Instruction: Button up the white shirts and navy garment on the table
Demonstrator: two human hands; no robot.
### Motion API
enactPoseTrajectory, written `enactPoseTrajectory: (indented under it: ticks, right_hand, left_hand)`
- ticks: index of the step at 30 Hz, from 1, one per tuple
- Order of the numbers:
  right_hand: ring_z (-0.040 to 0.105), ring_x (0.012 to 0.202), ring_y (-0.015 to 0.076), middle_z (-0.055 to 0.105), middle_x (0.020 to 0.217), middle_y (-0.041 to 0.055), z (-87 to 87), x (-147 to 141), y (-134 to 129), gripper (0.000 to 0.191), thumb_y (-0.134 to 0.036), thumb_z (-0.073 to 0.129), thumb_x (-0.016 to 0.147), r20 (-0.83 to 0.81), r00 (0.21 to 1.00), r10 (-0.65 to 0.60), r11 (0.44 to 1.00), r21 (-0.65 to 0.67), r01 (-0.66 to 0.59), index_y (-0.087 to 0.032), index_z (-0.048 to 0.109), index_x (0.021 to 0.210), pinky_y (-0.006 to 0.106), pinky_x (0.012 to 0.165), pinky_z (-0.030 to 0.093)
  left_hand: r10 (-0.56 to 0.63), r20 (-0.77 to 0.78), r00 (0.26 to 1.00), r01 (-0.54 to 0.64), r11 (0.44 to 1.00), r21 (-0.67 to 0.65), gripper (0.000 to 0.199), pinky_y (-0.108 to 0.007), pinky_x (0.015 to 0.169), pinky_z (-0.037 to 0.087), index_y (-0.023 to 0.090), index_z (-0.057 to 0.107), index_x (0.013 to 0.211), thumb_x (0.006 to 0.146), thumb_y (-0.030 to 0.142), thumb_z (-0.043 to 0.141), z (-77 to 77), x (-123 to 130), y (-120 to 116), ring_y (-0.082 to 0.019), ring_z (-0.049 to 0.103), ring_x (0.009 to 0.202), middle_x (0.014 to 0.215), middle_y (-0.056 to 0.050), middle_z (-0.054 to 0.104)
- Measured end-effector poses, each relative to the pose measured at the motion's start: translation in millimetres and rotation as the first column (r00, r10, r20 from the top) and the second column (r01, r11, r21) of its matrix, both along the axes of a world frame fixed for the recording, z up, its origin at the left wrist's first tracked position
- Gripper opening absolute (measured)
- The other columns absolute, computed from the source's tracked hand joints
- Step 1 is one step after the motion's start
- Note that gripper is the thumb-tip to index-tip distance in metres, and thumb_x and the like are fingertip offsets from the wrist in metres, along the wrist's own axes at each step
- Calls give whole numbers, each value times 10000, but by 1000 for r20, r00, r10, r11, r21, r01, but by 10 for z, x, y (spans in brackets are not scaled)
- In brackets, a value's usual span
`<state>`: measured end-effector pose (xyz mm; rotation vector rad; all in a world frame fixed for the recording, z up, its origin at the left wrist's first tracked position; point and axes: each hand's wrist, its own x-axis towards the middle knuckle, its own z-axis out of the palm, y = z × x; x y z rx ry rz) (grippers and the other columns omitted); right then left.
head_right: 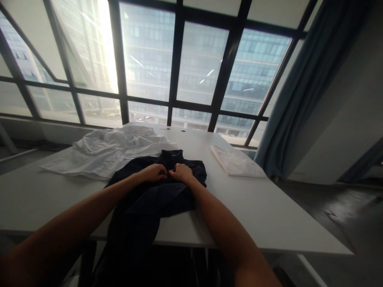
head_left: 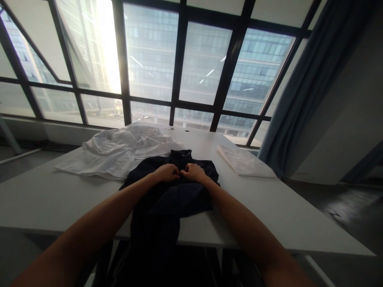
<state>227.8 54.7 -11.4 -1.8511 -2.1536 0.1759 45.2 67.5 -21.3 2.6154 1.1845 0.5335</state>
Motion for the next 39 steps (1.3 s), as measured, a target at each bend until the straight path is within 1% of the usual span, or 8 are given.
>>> enactPoseTrajectory:
  ticks: [4, 7, 11, 14, 20, 26, 33, 39]
  right_hand:
    - [644, 788, 228, 695, 845, 107, -22, 31, 66, 92, -243, 671, 776, 3, 1000, 30, 1000, 9, -30, -177, 713, 825, 281, 677, 452]
    - [607, 740, 174, 670, 794, 61, -24, 89, 92, 83, -181, 614, 800, -122, 986, 117, 992, 64, -110, -169, 691, 830, 246, 673, 427]
    - [536, 690, 137, 605, 757, 3, 5, 157, 86, 121, -186, 507, 862, -408, 866, 290, 957, 116, -266, -156, 623, 881, 229, 662, 409]
    - [497, 671, 131, 544, 731, -25, 33, 176, 61, 85, -177, 485, 851, -527, 784, 328, 938, 81, -337, -167, 570, 849, 227, 647, 401]
    - [457, 627, 130, 499, 664, -28, 27, 149, 13, 260, -346, 517, 906, -462, 798, 388, 919, 123, -375, -174, 518, 711, 236, 593, 354]
    - [458, 601, 113, 507, 625, -29, 40, 161, 12, 245, -212, 495, 865, -395, 839, 374, 927, 162, -337, -168, 524, 626, 227, 594, 341]
    - [504, 555, 118, 571, 615, -21, 1, 221, 7, 167, -266, 565, 803, -652, 711, 262, 940, 4, -342, -154, 633, 699, 217, 546, 384]
    - [496, 534, 111, 569, 606, -25, -32, 226, 21, 131, -274, 627, 749, -682, 690, 243, 941, -7, -338, -150, 636, 708, 217, 526, 389]
  left_hand:
    - [70, 76, 995, -64, 995, -72, 132, -254, 713, 452, 246, 771, 781, 738, 325, 674, -26, -6, 39, -202, 656, 746, 764, -27, 729]
    - [148, 97, 984, -142, 988, -65, 213, -270, 688, 443, 221, 763, 775, 805, 379, 622, -10, 3, 10, -210, 646, 710, 718, -48, 708]
    - [229, 162, 960, -233, 973, 2, 332, -288, 687, 447, 190, 750, 888, 861, 462, 562, 13, 38, -45, -227, 651, 757, 818, -77, 714]
    - [218, 271, 937, -236, 971, 35, 330, -276, 699, 450, 167, 731, 950, 844, 445, 586, 2, 76, -63, -206, 645, 776, 870, -72, 713]
    - [158, 371, 915, -183, 983, 30, 232, -251, 623, 423, 160, 723, 889, 810, 317, 572, -49, 125, -61, -167, 602, 677, 756, -37, 685]
    - [173, 308, 935, -199, 979, 52, 209, -257, 621, 416, 179, 727, 863, 788, 318, 590, -44, 107, -66, -170, 598, 670, 762, -32, 679]
    - [154, 372, 915, -163, 987, -7, 205, -242, 606, 414, 157, 708, 864, 797, 281, 559, -31, 117, -67, -155, 584, 660, 729, -21, 661]
    - [100, 412, 906, -94, 995, -34, 191, -257, 613, 421, 134, 699, 849, 790, 205, 532, -62, 134, -66, -155, 575, 642, 713, -24, 645]
